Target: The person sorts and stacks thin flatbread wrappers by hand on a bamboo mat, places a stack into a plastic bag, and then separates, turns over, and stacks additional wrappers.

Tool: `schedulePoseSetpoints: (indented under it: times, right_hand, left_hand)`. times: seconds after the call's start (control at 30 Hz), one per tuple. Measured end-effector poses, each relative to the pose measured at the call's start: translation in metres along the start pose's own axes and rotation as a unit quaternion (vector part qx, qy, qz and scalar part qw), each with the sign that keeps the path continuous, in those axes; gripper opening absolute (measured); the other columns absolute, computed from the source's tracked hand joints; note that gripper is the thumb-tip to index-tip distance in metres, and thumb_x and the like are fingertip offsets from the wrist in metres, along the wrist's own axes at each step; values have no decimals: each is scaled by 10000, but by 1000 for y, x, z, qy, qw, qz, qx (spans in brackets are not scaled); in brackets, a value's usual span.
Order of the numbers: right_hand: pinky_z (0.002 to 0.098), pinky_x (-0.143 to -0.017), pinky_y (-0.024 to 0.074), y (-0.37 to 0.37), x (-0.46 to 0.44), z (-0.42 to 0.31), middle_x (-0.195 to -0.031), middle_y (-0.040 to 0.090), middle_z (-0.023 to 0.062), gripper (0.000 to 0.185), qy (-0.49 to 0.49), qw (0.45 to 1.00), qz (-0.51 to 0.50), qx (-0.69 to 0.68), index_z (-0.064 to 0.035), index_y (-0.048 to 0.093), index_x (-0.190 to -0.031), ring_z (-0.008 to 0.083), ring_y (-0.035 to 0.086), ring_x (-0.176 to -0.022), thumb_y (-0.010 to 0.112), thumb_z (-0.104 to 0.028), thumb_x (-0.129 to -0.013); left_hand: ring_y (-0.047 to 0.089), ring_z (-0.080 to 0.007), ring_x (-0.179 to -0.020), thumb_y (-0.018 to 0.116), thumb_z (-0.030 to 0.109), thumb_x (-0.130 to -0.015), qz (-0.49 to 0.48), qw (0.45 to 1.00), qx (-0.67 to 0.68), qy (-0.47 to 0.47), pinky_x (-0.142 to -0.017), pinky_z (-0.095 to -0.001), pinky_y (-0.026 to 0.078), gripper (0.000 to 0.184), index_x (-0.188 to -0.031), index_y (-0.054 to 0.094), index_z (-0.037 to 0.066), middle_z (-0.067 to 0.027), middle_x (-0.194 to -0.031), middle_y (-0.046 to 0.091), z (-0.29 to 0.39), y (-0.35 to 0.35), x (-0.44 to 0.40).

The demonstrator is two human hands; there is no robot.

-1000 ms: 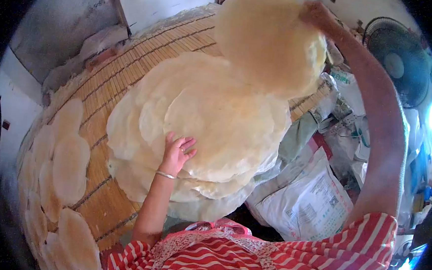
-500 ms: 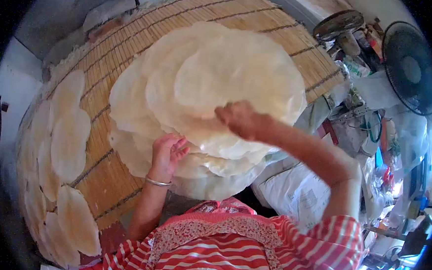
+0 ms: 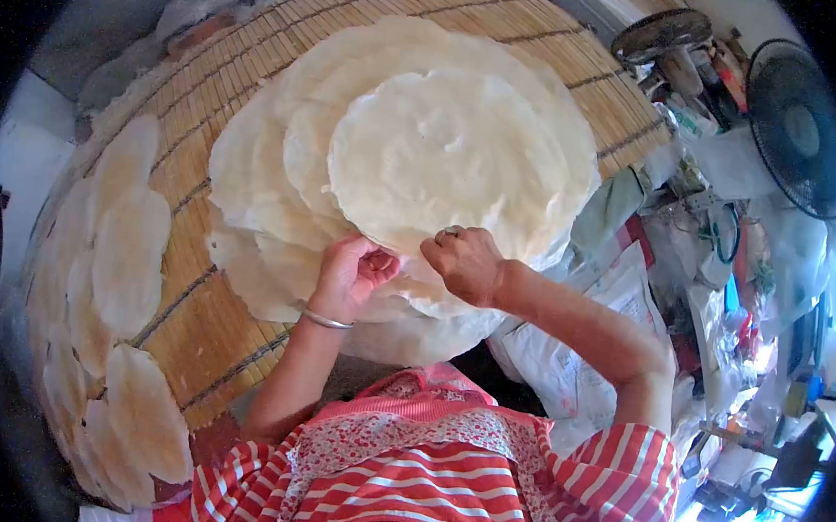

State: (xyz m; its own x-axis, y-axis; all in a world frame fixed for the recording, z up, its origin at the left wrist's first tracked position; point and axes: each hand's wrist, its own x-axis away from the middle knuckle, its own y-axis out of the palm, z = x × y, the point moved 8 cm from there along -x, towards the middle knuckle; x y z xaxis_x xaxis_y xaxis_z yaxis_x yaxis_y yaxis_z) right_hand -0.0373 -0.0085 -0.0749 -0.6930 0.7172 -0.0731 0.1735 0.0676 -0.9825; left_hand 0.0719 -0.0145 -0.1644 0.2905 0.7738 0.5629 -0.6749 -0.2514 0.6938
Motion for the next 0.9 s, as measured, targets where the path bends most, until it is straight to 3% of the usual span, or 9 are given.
schedulePoseSetpoints:
  times: [0.13, 0.27, 0.4, 0.5, 0.57, 0.7, 0.8, 0.83, 0.9]
  right_hand:
    - [425, -579, 449, -28, -4, -15, -747, 556, 144, 329, 48, 992, 111, -24, 7, 452, -940, 313, 562, -743, 567, -142, -671]
    - [398, -563, 459, -22, -8, 2, -830, 557, 195, 515, 114, 992, 51, -20, 74, 389, -1089, 319, 574, -688, 587, -192, -696]
    - [368, -569, 453, -9, -13, 54, -764, 553, 167, 329, 106, 992, -52, -50, 24, 447, -1025, 291, 564, -673, 522, -40, -712]
    - [313, -641, 422, -67, -22, 143, -716, 539, 116, 104, 75, 971, 79, -212, -21, 513, -816, 190, 534, -681, 546, -54, -724]
    - [294, -571, 422, -123, -36, 170, -666, 533, 74, 70, -84, 973, 143, 162, -34, 547, -735, 153, 528, -643, 557, -104, -742]
    - [309, -571, 436, -234, -89, 163, -649, 536, 72, 87, 107, 954, 82, -267, -2, 558, -757, 168, 527, -624, 523, -82, -761]
    - [335, -672, 434, -230, -135, 77, -763, 546, 123, 139, -12, 996, 85, -31, 33, 526, -854, 219, 531, -734, 490, -72, -769]
    - [366, -718, 414, -202, -152, 44, -846, 543, 153, 193, 83, 994, -40, 59, 8, 498, -941, 263, 518, -798, 473, -100, -783]
    - [430, -762, 374, -121, -172, 20, -888, 519, 184, 223, 12, 996, -63, 69, -16, 458, -965, 336, 494, -852, 449, -102, -760]
  left_hand:
    - [572, -190, -652, 461, 46, -786, -48, 999, 3, -6, -606, -315, 501, 116, -837, 545, -15, -109, -772, 581, 6, 16, -2]
    - [588, -225, -711, 447, 47, -791, -109, 993, 20, 35, -637, -326, 503, 137, -873, 527, -29, -133, -825, 588, 22, 46, 4]
    - [587, -247, -781, 463, 15, -772, -100, 993, 18, 55, -681, -332, 496, 136, -871, 533, -48, -158, -853, 588, 38, 38, 1]
    - [578, -232, -770, 493, -11, -746, -3, 975, -77, 211, -680, -324, 494, 127, -856, 542, -53, -146, -820, 580, 73, -7, 3]
    - [560, -210, -728, 505, -35, -727, 38, 950, -84, 297, -683, -318, 491, 115, -833, 545, -50, -136, -787, 564, 94, -48, -4]
    - [521, -157, -663, 501, -31, -714, 50, 963, 12, 264, -649, -276, 451, 56, -766, 518, -16, -78, -722, 519, 110, -68, -8]
    - [495, -115, -573, 523, -23, -692, 93, 965, -32, 242, -489, -212, 387, 87, -757, 491, 26, -29, -654, 488, 119, -62, -10]
    - [486, -109, -550, 526, -25, -689, 112, 964, -43, 239, -461, -202, 373, 97, -759, 487, 29, -26, -649, 487, 121, -62, -12]
    - [463, -94, -485, 539, -20, -689, 127, 961, -64, 235, -382, -178, 324, 112, -764, 472, 30, -24, -628, 489, 125, -74, -24]
